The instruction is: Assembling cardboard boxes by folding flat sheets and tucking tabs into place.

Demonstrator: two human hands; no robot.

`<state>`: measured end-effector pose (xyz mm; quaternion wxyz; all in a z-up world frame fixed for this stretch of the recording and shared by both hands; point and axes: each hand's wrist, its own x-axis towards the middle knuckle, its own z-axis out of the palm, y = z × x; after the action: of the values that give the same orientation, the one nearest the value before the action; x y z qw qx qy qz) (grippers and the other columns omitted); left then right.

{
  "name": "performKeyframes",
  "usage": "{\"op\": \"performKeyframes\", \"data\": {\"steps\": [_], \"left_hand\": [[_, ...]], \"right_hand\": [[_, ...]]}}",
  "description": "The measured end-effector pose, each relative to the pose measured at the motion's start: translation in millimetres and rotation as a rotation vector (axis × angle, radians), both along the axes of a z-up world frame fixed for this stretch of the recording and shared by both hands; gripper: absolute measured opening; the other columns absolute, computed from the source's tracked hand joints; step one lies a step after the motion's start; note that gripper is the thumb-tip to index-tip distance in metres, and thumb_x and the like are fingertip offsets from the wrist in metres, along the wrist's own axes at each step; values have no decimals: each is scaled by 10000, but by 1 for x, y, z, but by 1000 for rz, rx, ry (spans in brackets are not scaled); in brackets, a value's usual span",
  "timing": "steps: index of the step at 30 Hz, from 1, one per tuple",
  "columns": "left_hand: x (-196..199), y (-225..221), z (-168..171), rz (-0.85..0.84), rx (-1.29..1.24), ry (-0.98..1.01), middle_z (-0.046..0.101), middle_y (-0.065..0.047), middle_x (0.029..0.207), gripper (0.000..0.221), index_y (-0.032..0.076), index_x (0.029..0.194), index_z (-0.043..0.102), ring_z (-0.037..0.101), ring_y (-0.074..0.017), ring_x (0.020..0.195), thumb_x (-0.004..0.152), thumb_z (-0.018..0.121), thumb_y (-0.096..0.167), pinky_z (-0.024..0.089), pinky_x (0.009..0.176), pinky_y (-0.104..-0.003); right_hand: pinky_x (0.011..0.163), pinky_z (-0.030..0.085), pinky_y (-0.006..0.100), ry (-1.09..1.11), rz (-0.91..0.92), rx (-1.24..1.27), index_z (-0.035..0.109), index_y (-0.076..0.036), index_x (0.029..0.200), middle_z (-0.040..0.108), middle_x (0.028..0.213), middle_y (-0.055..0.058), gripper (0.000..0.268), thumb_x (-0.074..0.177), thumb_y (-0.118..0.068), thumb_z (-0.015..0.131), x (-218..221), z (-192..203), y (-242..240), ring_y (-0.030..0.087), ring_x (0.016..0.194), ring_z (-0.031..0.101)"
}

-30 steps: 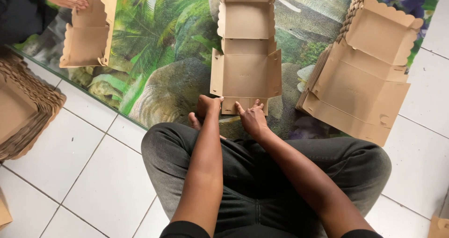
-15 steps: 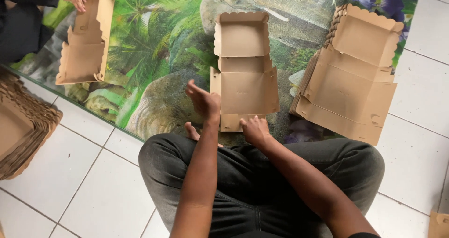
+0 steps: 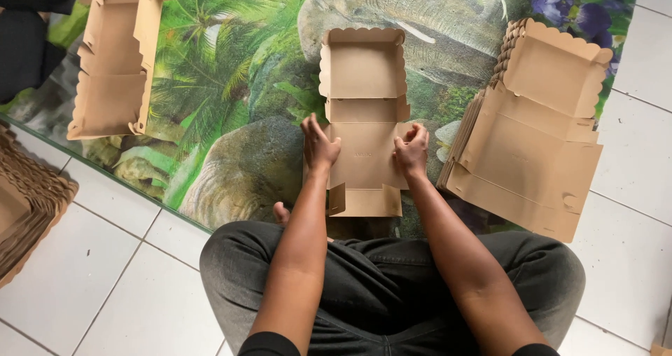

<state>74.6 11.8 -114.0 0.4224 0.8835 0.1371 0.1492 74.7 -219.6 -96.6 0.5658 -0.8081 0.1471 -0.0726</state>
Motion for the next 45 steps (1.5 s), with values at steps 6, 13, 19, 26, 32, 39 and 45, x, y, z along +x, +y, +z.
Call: {"op": "performKeyframes", "data": {"steps": [6, 13, 19, 26, 32, 39, 45], "left_hand": [[-8, -19, 47, -250, 383, 308, 215, -42, 1616, 715, 48, 1478, 371, 505, -413, 1210, 826, 604, 230, 558, 854, -607], [16, -14, 14, -314, 607, 298, 173, -39, 1624, 704, 25, 1418, 415, 548, -409, 1055, 797, 534, 335, 594, 762, -542], [42, 0, 12, -441, 547, 394, 103, -29, 1644, 599, 131, 1280, 485, 665, -458, 949, 731, 551, 364, 553, 814, -571], [33, 3, 16, -452, 529, 338, 147, -54, 1632, 613, 127, 1276, 504, 684, -469, 927, 729, 591, 391, 554, 820, -577], [29, 4, -2, -429, 614, 281, 285, -85, 1569, 674, 68, 1355, 490, 672, -438, 949, 776, 574, 403, 576, 790, -562], [26, 4, -7, -425, 651, 242, 279, -97, 1566, 700, 27, 1368, 478, 642, -430, 975, 780, 538, 402, 580, 761, -577], [29, 7, 30, -516, 567, 316, 119, -89, 1631, 645, 62, 1318, 502, 672, -474, 945, 767, 572, 391, 560, 829, -608]], "right_hand": [[892, 544, 634, -42, 360, -725, 495, -7, 1390, 418, 1475, 126, 544, 850, -40, 559, -20, 74, 32, 465, 1100, 597], [823, 566, 601, 113, 486, -864, 481, -13, 1396, 265, 1609, 76, 615, 787, -95, 494, 3, 57, 32, 471, 954, 642], [774, 546, 629, 251, 598, -888, 445, -89, 1229, 178, 1631, 84, 542, 702, -182, 537, 41, 38, 26, 536, 863, 666], [820, 499, 657, 250, 652, -835, 394, -103, 1174, 258, 1609, 93, 533, 681, -231, 551, 48, 23, 16, 567, 898, 650], [841, 504, 619, 187, 593, -937, 420, -69, 1221, 312, 1583, 140, 547, 700, -204, 520, 20, 44, 27, 517, 868, 677], [724, 555, 603, 82, 604, -911, 462, -9, 1158, 367, 1545, 209, 436, 749, -154, 506, 18, 12, 16, 510, 870, 662], [803, 526, 641, 207, 712, -919, 369, -86, 1110, 309, 1558, 183, 487, 688, -245, 553, 44, 37, 19, 573, 857, 649]]}}
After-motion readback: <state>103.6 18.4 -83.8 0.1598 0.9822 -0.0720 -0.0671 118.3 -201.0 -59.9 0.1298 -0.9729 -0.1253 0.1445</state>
